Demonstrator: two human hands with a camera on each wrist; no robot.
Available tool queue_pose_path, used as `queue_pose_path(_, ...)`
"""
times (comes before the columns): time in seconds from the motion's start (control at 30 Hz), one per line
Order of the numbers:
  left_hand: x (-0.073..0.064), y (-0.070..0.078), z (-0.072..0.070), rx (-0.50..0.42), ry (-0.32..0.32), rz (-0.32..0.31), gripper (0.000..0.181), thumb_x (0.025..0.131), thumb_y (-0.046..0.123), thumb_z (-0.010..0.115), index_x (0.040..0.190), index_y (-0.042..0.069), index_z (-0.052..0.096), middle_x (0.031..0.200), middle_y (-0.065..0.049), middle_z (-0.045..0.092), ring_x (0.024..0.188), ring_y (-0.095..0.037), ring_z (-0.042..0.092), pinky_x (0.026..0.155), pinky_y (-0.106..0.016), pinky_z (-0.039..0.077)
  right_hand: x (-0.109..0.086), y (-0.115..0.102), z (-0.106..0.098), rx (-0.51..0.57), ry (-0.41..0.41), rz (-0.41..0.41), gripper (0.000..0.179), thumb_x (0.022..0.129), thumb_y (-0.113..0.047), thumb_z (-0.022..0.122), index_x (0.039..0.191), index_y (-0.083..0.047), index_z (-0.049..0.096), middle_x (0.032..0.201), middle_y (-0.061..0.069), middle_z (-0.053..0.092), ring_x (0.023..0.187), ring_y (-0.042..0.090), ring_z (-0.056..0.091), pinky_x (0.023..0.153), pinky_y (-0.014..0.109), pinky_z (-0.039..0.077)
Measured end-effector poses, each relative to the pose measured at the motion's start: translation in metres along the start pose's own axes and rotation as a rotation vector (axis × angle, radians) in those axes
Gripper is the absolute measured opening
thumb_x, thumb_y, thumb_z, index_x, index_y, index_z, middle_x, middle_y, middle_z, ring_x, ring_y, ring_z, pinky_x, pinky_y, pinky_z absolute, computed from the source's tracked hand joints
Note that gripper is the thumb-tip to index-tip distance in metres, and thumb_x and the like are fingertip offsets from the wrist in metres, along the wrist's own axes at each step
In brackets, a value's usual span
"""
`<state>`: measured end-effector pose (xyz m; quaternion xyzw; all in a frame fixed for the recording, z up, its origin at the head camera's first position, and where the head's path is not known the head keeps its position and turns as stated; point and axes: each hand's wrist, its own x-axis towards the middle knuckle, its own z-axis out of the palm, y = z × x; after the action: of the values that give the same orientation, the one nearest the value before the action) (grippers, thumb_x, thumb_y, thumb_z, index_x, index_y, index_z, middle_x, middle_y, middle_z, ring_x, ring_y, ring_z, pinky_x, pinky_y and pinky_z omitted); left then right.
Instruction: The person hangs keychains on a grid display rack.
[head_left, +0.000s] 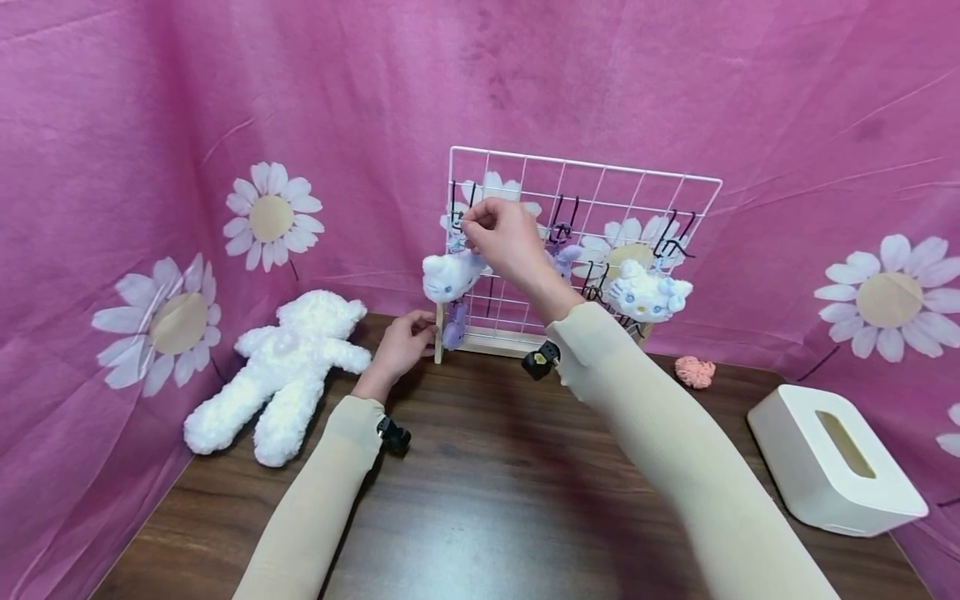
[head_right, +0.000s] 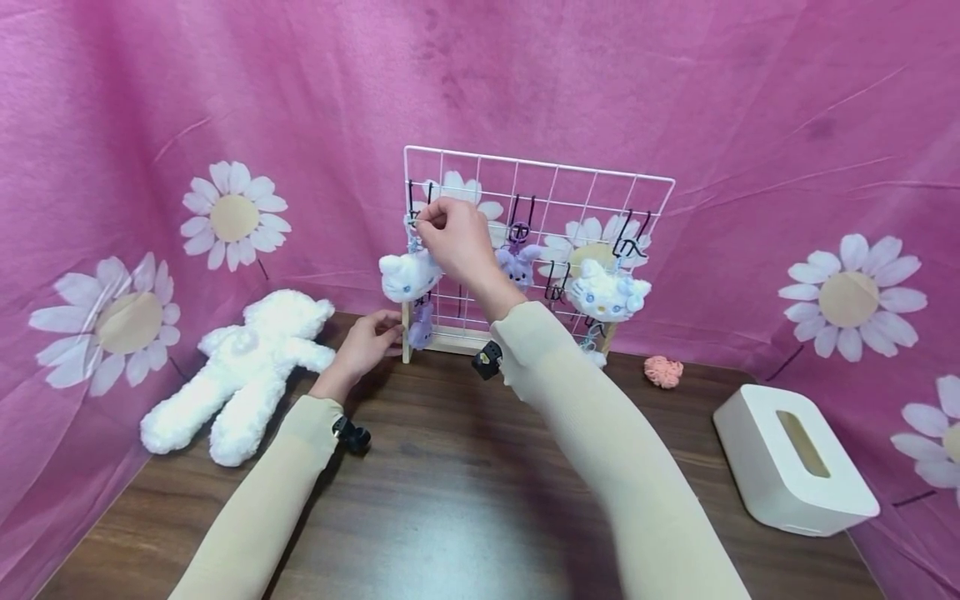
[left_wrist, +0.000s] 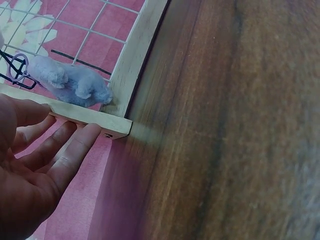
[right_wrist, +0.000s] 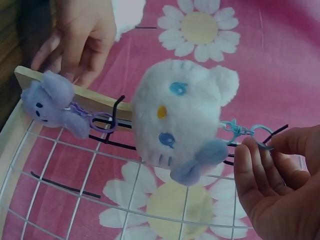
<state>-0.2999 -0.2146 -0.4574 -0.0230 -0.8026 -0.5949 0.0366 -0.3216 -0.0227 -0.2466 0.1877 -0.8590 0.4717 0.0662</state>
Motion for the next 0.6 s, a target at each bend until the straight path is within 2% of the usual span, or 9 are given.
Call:
queue_pose_path(0.37, 0.002, -0.002, -0.001, 0.007, 0.000, -0.007, 0.034, 0.115, 0.007, 0.057, 0.146, -0.009, 0.062, 0.134, -0.031, 0.067, 0.120, -0.046, 0.075, 0.102, -0.050, 0.073, 0.010, 0.006, 0.013, -0.092, 0.129, -0.007, 0.014, 0.107, -0.017, 0.067, 0.110, -0.011, 0.079, 0.097, 0.003, 0.077, 0.092, 0.017, 0.069, 0.078, 0.025, 0.056)
queue_pose_path(0.53, 0.004, -0.003, -0.001, 0.005, -0.001, -0.007, 0.032, 0.115, 0.008, 0.058, 0.143, -0.008, 0.063, 0.133, -0.030, 0.068, 0.118, -0.045, 0.076, 0.099, -0.047, 0.075, 0.014, 0.007, 0.015, -0.099, 0.175, -0.017, 0.014, 0.105, -0.016, 0.067, 0.107, -0.011, 0.079, 0.096, 0.005, 0.078, 0.092, 0.020, 0.068, 0.083, 0.030, 0.058)
queue_pose_path(0.6, 0.004, -0.003, -0.001, 0.006, 0.001, -0.008, 0.032, 0.115, 0.008, 0.058, 0.142, -0.008, 0.064, 0.133, -0.030, 0.067, 0.118, -0.045, 0.076, 0.099, -0.047, 0.075, 0.022, 0.016, 0.018, -0.078, 0.184, -0.010, 0.013, 0.103, -0.018, 0.068, 0.103, -0.013, 0.080, 0.093, 0.002, 0.078, 0.090, 0.018, 0.067, 0.083, 0.030, 0.059)
